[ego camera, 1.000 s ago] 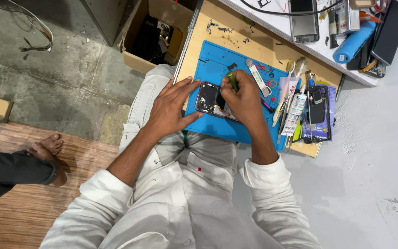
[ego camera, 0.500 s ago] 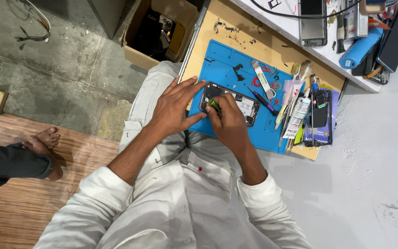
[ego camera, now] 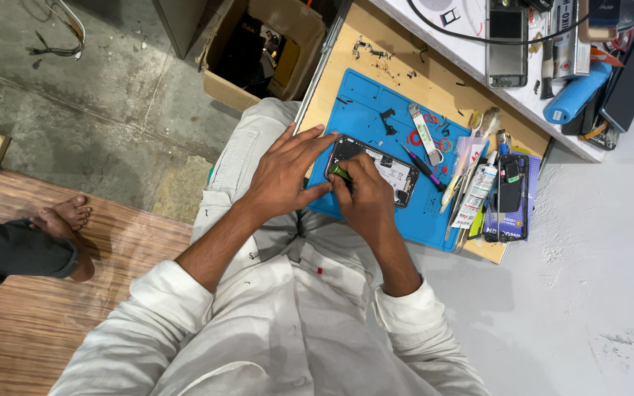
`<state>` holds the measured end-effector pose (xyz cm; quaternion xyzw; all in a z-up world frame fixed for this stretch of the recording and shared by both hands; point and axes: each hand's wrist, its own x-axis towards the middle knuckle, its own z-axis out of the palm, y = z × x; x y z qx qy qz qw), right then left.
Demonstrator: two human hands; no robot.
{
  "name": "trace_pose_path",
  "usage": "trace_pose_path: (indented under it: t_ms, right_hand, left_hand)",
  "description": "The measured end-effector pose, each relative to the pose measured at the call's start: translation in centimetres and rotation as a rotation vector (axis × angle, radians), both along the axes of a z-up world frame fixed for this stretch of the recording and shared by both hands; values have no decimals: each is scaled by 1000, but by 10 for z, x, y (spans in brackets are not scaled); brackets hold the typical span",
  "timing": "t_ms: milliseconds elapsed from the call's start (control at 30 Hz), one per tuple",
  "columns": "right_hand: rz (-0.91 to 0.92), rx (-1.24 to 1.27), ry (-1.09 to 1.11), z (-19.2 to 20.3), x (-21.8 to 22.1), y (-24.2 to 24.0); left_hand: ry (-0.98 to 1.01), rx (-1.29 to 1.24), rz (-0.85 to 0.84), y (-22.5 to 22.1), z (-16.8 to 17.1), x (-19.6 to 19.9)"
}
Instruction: The person uses a green screwdriver to remove screws from the back of a disassembled smartphone. After removing the screws, the person picks up the phone and peels off a protective film from the back cover.
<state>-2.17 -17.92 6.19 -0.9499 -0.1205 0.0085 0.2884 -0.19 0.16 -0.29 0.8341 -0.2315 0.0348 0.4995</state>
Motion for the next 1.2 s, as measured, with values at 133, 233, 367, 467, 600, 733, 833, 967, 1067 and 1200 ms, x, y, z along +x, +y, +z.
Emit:
trace_pose_path:
  t_ms: [133, 233, 367, 467, 600, 733, 833, 967, 1067, 1200]
  right_hand:
    - [-41, 34, 53, 2, 0, 0]
    - [-63, 86, 115, 5, 0, -2]
    - [-112, 234, 211, 6, 3, -3]
    - [-151, 210, 203, 7, 10, -2]
    - [-212, 77, 222, 6, 18, 4]
    - [-219, 56, 221, 4, 19, 6]
    - [-204, 77, 224, 2, 17, 1]
    - [-174, 138, 234, 0, 16, -6]
    - [-171, 189, 247, 0, 16, -8]
    - [-191, 190, 294, -1, 20, -11]
  left_hand:
    - [9, 2, -2, -1, 1, 1]
    - [11, 10, -5, 0, 0, 1]
    - [8, 20, 2, -2, -3, 1]
    - [9, 25, 10, -4, -6, 1]
    - [15, 33, 22, -5, -8, 1]
    - [9, 32, 21, -5, -8, 1]
    - [1, 27, 17, -5, -8, 0]
    - [-12, 24, 16, -5, -7, 0]
    - [-13, 27, 18, -5, -6, 0]
    - [-18, 17, 23, -5, -6, 0]
